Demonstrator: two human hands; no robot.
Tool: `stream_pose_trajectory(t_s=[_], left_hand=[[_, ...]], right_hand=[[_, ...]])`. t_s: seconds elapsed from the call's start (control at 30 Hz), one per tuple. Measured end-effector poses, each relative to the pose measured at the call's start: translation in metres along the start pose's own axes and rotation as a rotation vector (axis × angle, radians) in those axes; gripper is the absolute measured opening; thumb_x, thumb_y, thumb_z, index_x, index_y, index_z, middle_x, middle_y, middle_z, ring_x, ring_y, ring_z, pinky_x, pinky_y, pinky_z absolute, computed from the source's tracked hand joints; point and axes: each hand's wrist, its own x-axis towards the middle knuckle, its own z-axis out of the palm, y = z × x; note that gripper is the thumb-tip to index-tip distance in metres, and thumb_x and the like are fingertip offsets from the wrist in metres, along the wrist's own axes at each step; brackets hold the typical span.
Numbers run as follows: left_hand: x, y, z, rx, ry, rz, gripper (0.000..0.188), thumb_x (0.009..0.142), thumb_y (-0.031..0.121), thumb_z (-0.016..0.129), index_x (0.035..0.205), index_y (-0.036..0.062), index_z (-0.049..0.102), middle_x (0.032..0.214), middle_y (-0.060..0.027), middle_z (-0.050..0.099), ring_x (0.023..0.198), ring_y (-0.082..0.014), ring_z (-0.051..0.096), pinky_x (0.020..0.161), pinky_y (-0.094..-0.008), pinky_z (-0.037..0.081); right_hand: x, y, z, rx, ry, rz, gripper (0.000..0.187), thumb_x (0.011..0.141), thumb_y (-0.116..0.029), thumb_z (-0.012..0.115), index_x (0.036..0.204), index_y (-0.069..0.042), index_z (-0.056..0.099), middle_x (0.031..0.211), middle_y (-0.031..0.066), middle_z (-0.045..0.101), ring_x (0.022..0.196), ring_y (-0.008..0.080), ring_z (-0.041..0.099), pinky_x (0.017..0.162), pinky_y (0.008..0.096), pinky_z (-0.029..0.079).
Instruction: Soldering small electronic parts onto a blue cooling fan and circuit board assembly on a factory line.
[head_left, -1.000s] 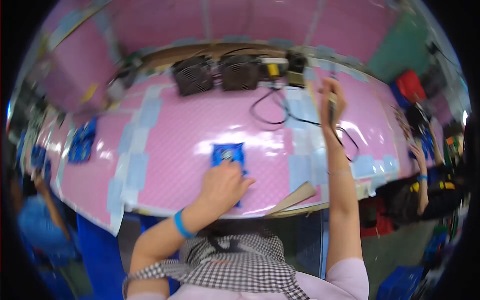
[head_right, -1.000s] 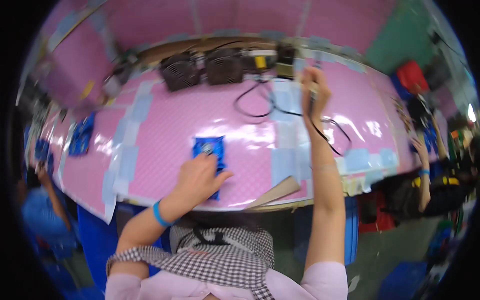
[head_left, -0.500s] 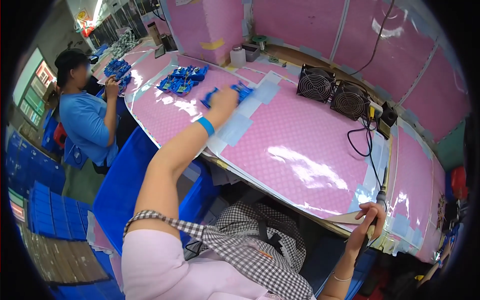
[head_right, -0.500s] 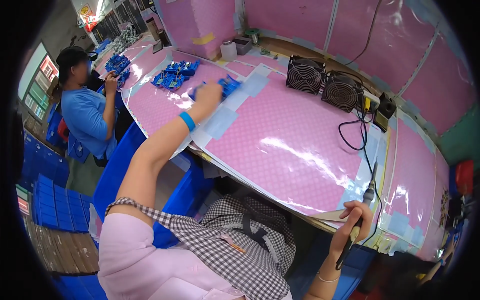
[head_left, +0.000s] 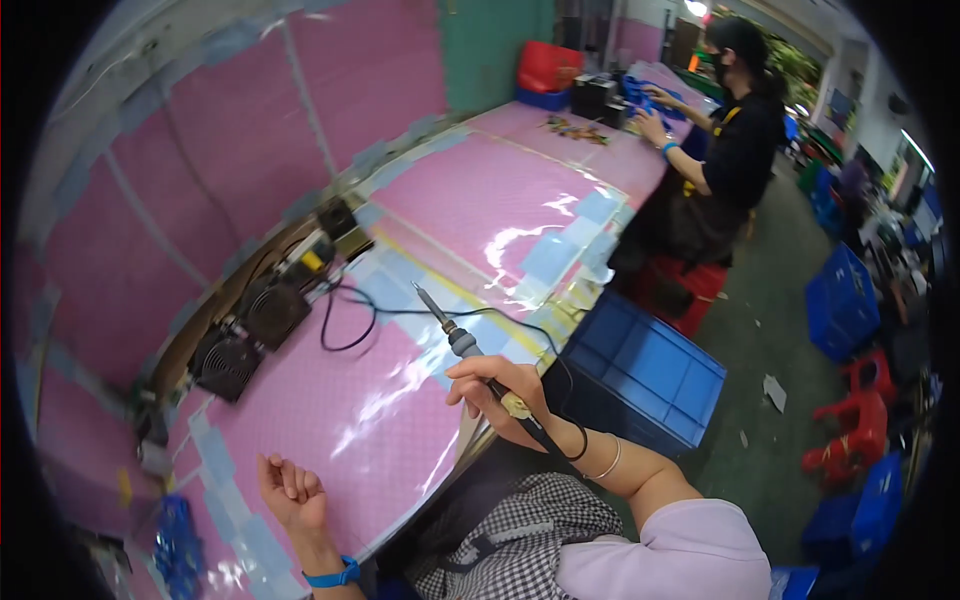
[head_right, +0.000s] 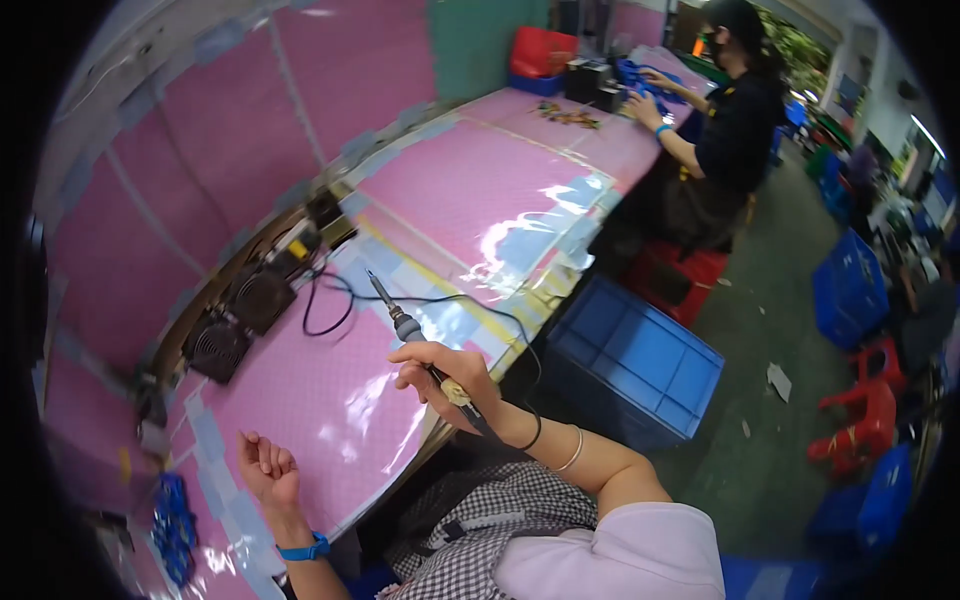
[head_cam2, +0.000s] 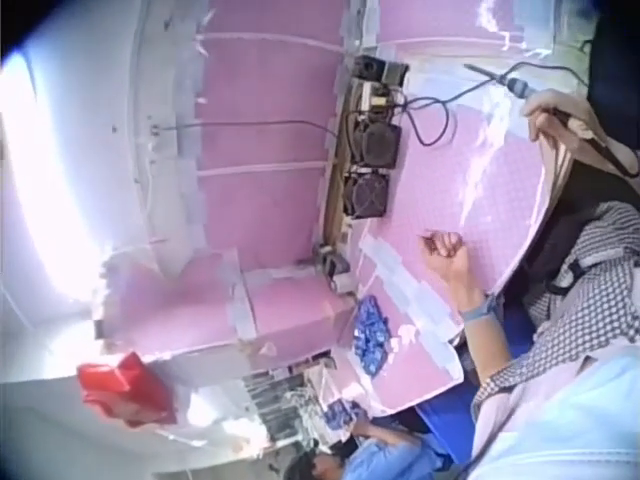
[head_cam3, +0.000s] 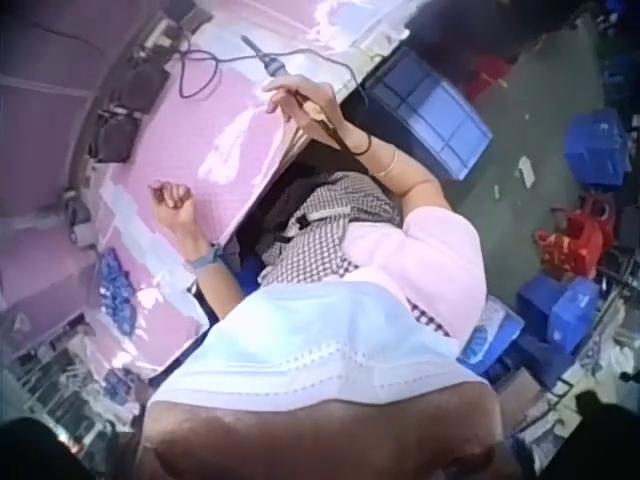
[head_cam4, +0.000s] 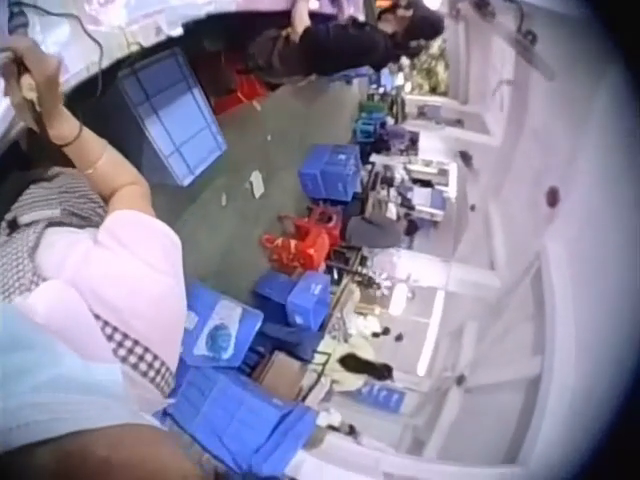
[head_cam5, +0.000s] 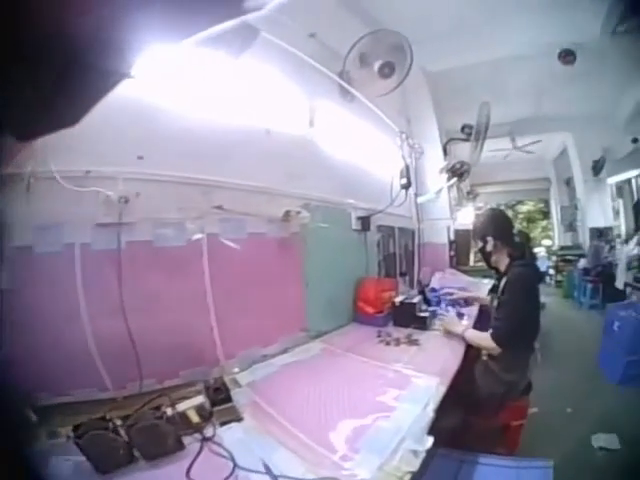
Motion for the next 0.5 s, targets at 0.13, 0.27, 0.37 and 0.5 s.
stream_pose_trajectory(t_s=[0.13, 0.27, 0.37, 0.5], left_hand=[[0.057, 0.004, -0.021, -0.288, 0.027, -0.106, 0.014, 0.095, 0.016, 0.051, 0.086, 0.0062, 0.057, 0.059, 0.0013, 0.034, 0.047, -0.0076, 0.025, 0.044, -0.0229, 0.023], [0.067, 0.052, 0.023, -0.268, -0.106, 0.040, 0.035, 0.099, 0.008, 0.041, 0.134, 0.0034, 0.043, 0.066, 0.0007, 0.033, 0.054, -0.0073, 0.026, 0.050, -0.0231, 0.029], [0.083, 0.075, 0.032, -0.118, -0.477, 0.106, 0.047, 0.101, 0.008, 0.037, 0.147, 0.0040, 0.029, 0.068, 0.0011, 0.032, 0.056, -0.0070, 0.027, 0.052, -0.0220, 0.030], [0.136, 0.163, -0.019, 0.157, -0.641, 0.244, 0.047, 0.104, 0.013, 0.035, 0.148, 0.0036, 0.024, 0.069, 0.0021, 0.034, 0.059, -0.0056, 0.029, 0.057, -0.0213, 0.032]], right_hand=[[-0.013, -0.004, -0.034, -0.093, 0.039, 0.042, 0.021, 0.092, 0.000, 0.055, 0.112, -0.003, 0.059, 0.075, 0.0070, 0.067, 0.058, 0.0102, 0.061, 0.053, 0.0218, 0.048], [-0.023, -0.003, -0.039, -0.114, 0.015, 0.111, 0.015, 0.093, -0.003, 0.057, 0.106, -0.003, 0.062, 0.078, 0.0052, 0.068, 0.063, 0.0093, 0.063, 0.056, 0.0223, 0.050], [-0.027, 0.005, -0.035, -0.092, -0.004, 0.088, 0.020, 0.086, 0.001, 0.064, 0.105, -0.005, 0.062, 0.074, 0.0037, 0.065, 0.066, 0.0109, 0.064, 0.063, 0.0222, 0.050], [-0.018, 0.007, -0.044, -0.178, 0.018, -0.038, 0.012, 0.088, -0.006, 0.066, 0.099, -0.004, 0.062, 0.075, 0.0055, 0.065, 0.064, 0.0136, 0.063, 0.060, 0.0247, 0.049]])
